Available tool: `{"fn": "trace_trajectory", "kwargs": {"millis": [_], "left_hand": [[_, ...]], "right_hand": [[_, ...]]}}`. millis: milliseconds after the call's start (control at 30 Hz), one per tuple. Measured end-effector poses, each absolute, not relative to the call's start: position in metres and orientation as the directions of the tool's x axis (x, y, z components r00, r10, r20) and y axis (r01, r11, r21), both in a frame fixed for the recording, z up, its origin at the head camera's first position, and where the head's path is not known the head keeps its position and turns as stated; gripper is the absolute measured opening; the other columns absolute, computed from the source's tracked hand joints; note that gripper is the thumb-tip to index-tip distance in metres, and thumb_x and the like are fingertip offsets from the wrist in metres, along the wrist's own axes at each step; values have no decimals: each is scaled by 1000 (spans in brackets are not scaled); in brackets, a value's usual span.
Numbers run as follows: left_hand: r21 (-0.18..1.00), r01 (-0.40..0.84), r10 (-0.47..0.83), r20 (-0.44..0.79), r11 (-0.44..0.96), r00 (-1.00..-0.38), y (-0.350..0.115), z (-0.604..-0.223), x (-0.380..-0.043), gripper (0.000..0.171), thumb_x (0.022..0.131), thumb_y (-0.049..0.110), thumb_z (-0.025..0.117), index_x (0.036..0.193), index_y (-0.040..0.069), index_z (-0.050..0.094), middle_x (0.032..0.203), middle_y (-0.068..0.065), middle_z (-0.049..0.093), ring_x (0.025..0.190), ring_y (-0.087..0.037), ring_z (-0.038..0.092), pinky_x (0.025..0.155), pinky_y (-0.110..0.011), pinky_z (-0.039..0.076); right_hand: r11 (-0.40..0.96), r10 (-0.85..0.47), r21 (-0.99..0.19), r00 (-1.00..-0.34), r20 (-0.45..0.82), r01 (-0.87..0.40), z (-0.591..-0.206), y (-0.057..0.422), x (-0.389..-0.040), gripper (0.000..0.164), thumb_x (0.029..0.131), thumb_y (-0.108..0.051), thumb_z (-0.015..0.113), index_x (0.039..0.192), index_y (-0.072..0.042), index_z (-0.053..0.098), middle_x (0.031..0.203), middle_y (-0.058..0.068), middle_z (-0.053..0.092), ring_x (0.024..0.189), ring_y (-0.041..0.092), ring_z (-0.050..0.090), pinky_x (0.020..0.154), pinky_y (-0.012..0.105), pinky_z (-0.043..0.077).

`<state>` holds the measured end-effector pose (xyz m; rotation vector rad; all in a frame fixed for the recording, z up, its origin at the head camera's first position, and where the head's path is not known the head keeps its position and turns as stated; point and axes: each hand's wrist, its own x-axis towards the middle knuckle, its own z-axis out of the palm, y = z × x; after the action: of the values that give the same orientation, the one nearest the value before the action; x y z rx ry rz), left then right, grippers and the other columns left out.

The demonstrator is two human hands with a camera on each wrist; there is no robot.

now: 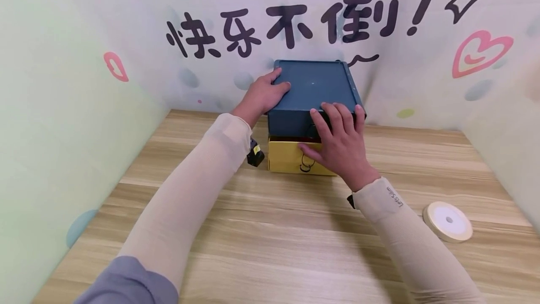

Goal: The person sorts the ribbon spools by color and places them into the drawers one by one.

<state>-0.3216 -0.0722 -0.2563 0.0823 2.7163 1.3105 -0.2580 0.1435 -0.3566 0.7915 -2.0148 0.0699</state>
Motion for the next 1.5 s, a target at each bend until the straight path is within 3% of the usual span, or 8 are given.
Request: {"fn": "trace_trajectory", "kwargs": {"millis": [300,1000,1500], "left_hand": [[775,11,111,-76,631,-991,-72,-256,-320,61,103,45,47,159,34,24,164,4,20,149,-16,21,117,-34,25],[770,-1,105,-88,638,-991,-73,-255,-321,61,103,45,46,159,35,23,164,4,20,149,-17,21,117,-35,26],[781,-3,100,-83,625,-992,-72,-257,-322,61,102,44,48,158,34,25,164,4,21,148,-17,23,116,-34,27]], "right_hand": [[804,-480,248,-344,807,-541,-360,142,-260,73,89,-60,59,141,-10,43,139,21,43,128,40,37,111,64,16],[811,-460,258,-299,836,-525,-366,138,-266,84,78,-49,79,141,-13,37,138,19,42,128,38,38,111,63,16],[810,-425,207,-307,851,-548,-370,136,-264,74,85,-49,71,141,-12,40,140,19,43,130,39,36,113,62,13]]}}
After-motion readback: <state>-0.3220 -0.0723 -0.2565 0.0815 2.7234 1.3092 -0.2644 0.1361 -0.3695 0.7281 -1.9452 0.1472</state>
